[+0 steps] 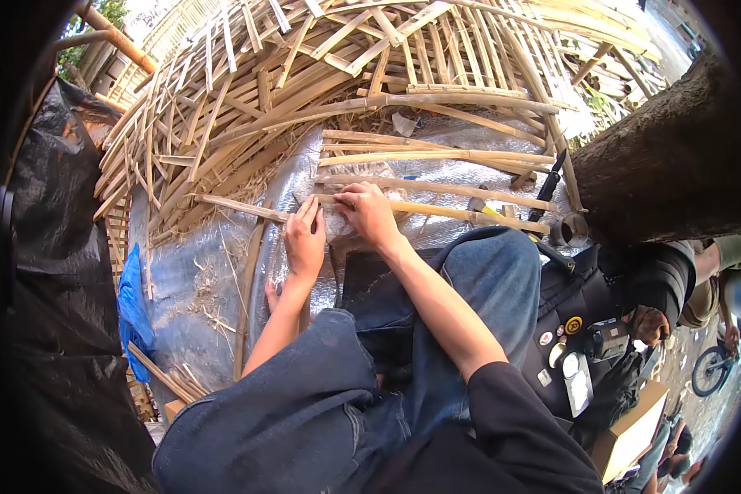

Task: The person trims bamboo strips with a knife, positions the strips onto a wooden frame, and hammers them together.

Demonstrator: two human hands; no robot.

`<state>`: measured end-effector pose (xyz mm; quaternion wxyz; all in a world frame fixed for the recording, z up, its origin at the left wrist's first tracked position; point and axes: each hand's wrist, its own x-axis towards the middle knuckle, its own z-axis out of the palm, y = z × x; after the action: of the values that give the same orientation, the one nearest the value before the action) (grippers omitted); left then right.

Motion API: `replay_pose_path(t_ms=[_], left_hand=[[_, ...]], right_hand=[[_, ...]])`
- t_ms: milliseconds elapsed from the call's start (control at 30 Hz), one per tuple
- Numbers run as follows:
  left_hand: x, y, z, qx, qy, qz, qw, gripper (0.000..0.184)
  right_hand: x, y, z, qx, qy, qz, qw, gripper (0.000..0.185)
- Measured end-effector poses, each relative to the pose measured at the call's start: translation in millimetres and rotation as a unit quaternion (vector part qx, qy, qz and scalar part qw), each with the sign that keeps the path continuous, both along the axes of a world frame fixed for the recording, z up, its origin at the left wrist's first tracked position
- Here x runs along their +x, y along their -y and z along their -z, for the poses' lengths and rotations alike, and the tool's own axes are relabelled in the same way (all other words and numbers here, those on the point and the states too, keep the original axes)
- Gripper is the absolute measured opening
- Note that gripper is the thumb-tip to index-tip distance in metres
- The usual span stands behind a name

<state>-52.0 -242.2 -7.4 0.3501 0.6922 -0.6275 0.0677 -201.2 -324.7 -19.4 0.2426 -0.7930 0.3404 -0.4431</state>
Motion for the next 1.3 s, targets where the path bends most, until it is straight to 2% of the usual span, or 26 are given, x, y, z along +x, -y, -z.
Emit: replay_pose_path(t_ms=[100, 167, 200, 300, 467, 600, 667, 700, 800, 1067, 1133, 1200, 1233, 1267, 1300], left_hand=[[2, 0, 0, 0.003, 0.035, 0.002, 0.999, 0.029], [3, -2, 5, 0.013, 0.037, -0.007, 0.999, 0.030], [3, -3, 6, 0.029, 0.041, -0.013, 0.999, 0.030], [-2, -7, 10, 0.061, 0.071, -0.030, 0.995, 0.039], [-13, 0, 9, 0.047, -0.012, -0.067, 0.997, 0.040], [-22, -4, 4, 0.021, -0.114, -0.103, 0.988, 0.041], [-31, -6, 1, 0.010, -0.151, -0.133, 0.979, 0.041], [-36, -6, 7, -0.027, -0.142, -0.155, 0.977, 0.042], [-36, -5, 8, -0.024, -0.145, -0.176, 0.973, 0.043], [-16, -10, -6, -0.005, -0.264, -0.122, 0.957, 0.055], [0, -6, -9, 0.026, -0.393, -0.073, 0.916, 0.066], [28, -18, -15, -0.017, -0.401, -0.109, 0.909, 0.055], [46, -17, 3, -0.122, -0.380, -0.143, 0.906, 0.042], [67, -26, 4, -0.136, -0.430, -0.194, 0.871, 0.027], [93, -43, -8, -0.130, -0.413, -0.221, 0.874, 0.017]], right_hand=[[1, -1, -7, -0.004, -0.005, -0.012, 1.000, 0.022], [1, -7, -14, 0.006, -0.091, 0.024, 0.996, 0.020], [1, -10, -18, -0.005, -0.087, 0.014, 0.996, 0.020], [4, -24, -18, -0.104, -0.186, 0.069, 0.975, 0.028], [8, -37, -12, -0.121, -0.307, 0.067, 0.942, 0.048], [12, -49, -21, -0.108, -0.323, 0.064, 0.938, 0.047], [12, -48, -13, -0.139, -0.334, 0.068, 0.930, 0.048], [13, -48, -15, -0.133, -0.339, 0.067, 0.929, 0.047], [17, -49, -21, -0.106, -0.335, 0.061, 0.934, 0.046], [18, -50, -21, -0.107, -0.345, 0.054, 0.931, 0.044], [18, -48, -22, -0.101, -0.354, 0.060, 0.928, 0.041], [18, -49, -23, -0.113, -0.353, 0.069, 0.926, 0.040], [19, -50, -24, -0.107, -0.351, 0.066, 0.928, 0.040], [19, -49, -26, -0.102, -0.348, 0.064, 0.930, 0.040], [18, -48, -23, -0.106, -0.346, 0.064, 0.930, 0.041]])
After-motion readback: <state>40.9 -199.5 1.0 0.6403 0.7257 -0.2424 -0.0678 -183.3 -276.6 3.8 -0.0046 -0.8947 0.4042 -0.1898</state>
